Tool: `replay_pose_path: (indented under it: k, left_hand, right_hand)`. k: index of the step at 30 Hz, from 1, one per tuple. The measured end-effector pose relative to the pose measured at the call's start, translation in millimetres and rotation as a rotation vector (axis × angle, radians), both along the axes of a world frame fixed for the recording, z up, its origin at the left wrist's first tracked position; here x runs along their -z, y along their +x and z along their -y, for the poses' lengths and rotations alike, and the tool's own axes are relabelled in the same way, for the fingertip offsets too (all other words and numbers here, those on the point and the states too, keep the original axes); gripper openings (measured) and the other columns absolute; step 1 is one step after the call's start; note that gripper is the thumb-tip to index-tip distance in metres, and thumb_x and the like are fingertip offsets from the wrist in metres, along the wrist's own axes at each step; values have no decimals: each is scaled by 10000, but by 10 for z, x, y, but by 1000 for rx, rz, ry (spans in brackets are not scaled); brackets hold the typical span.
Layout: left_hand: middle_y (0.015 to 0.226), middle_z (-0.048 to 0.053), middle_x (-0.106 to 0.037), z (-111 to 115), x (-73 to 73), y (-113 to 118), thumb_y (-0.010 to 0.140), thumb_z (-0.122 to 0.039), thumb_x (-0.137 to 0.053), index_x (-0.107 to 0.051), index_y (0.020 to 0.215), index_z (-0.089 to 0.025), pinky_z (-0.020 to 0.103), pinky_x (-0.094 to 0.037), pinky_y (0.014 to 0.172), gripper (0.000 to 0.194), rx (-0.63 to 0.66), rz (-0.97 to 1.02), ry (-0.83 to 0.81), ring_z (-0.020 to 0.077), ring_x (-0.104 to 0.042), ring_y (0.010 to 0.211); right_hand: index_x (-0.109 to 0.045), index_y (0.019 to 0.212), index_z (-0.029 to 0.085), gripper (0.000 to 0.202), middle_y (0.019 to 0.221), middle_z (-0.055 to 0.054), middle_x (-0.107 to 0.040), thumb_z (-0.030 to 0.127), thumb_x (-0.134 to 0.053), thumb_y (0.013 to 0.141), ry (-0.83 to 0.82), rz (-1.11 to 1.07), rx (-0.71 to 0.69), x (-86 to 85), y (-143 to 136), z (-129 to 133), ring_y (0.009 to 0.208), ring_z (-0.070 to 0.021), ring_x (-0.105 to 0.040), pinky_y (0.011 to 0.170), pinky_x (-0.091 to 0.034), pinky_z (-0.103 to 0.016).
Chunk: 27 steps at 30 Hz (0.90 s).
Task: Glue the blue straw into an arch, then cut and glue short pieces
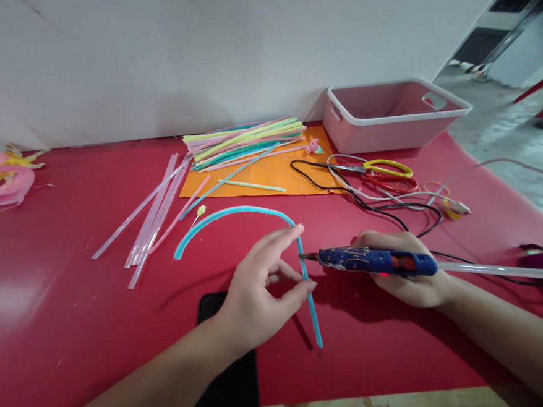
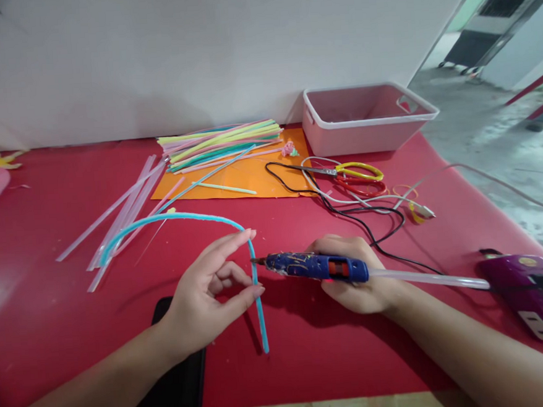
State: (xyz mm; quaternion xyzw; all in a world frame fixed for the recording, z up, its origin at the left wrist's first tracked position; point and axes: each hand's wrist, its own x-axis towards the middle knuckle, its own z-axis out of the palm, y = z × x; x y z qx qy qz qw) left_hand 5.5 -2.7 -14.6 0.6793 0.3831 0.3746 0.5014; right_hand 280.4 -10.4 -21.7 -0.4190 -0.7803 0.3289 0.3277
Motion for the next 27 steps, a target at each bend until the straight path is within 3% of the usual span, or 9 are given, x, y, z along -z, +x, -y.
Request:
replay_pose_path:
  k: [27]
  left_hand:
    - [1430, 136, -489, -6, -1, 11, 832, -161, -725, -512, 1449, -297, 215, -625, 729, 666, 64, 38, -81, 73, -697, 760]
  right_hand:
    - [-635, 962, 198, 302, 745, -61, -635, 482, -532, 940, 23, 13, 51, 29, 21, 4, 610, -174, -556, 516, -421, -297]
